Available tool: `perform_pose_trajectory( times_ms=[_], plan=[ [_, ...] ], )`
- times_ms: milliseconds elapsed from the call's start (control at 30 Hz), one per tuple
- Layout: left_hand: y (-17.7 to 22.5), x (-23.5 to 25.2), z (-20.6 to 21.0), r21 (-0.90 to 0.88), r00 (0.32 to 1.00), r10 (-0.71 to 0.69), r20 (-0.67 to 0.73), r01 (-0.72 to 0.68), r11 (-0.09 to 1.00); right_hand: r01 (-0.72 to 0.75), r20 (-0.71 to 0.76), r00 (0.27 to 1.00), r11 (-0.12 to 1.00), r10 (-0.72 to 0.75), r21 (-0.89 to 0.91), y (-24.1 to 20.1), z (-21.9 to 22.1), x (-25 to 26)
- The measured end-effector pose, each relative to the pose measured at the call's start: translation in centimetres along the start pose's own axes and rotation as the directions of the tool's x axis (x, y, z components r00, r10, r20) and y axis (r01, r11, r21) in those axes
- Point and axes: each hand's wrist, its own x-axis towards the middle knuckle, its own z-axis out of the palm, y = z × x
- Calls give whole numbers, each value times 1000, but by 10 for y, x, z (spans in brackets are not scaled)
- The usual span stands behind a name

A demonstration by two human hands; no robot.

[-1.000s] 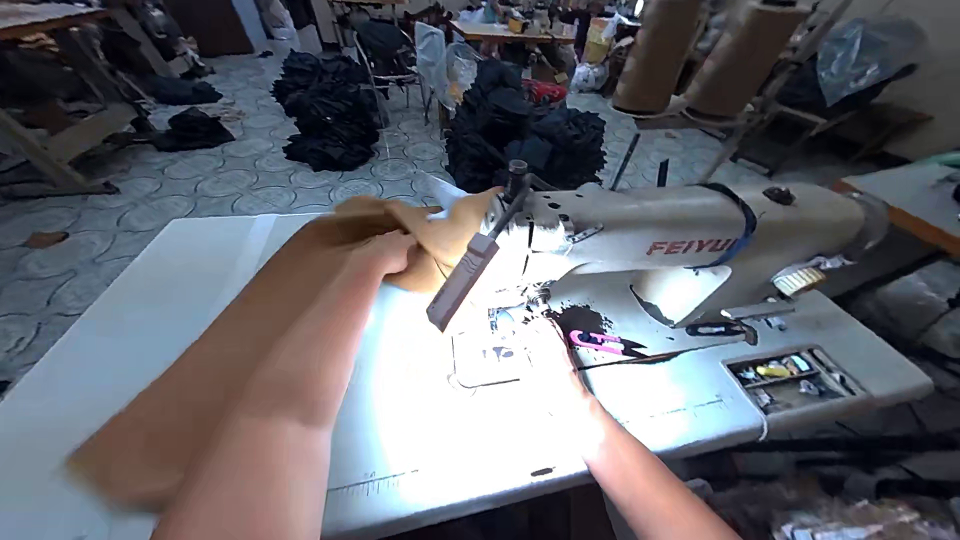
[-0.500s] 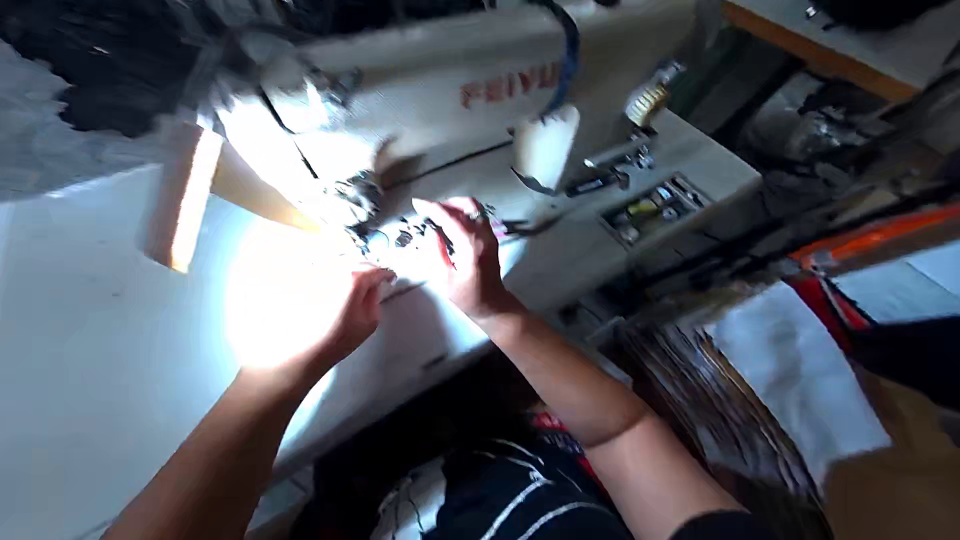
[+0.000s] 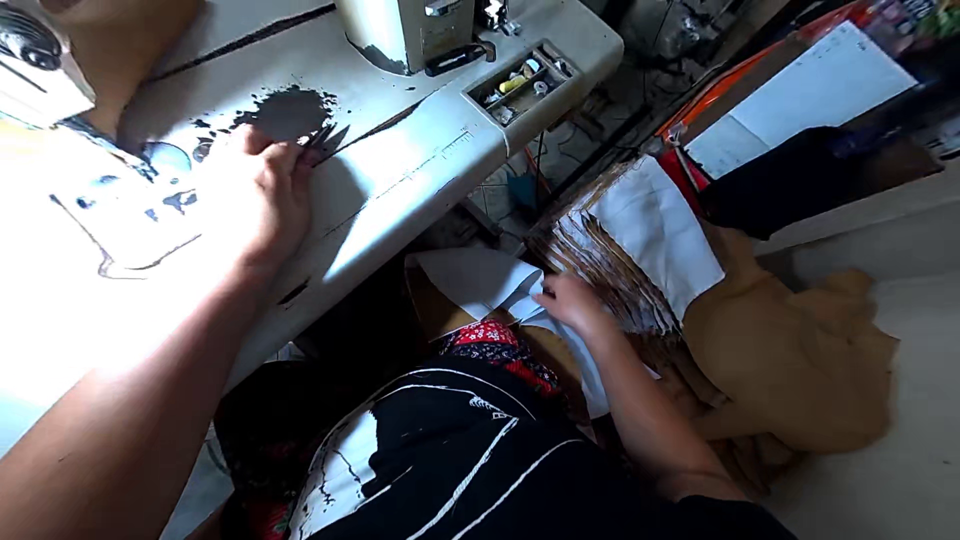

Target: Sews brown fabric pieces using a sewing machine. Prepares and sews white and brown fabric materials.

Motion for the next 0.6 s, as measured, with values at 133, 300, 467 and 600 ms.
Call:
perform_pose_trajectory(
  times_ms=[133,300,467,600],
  plan=[
    [5,-24,-15,-14,995,-102,-11,101,995,-249,144,954,962,264,-116,6,55,9],
    [-2,-72,-19,-257,966,-248,-75,221,941,-38,-54,998,996,43,82,-1,74,31],
    [23,-116,-26,-563,951,-305,-51,225,795,191,-180,974,925,-137,329,-46,23,40],
    [50,-118,-27,-660,984,-173,-45,101,744,539,-513,762,826,-395,165,-112,-50,40]
  ],
)
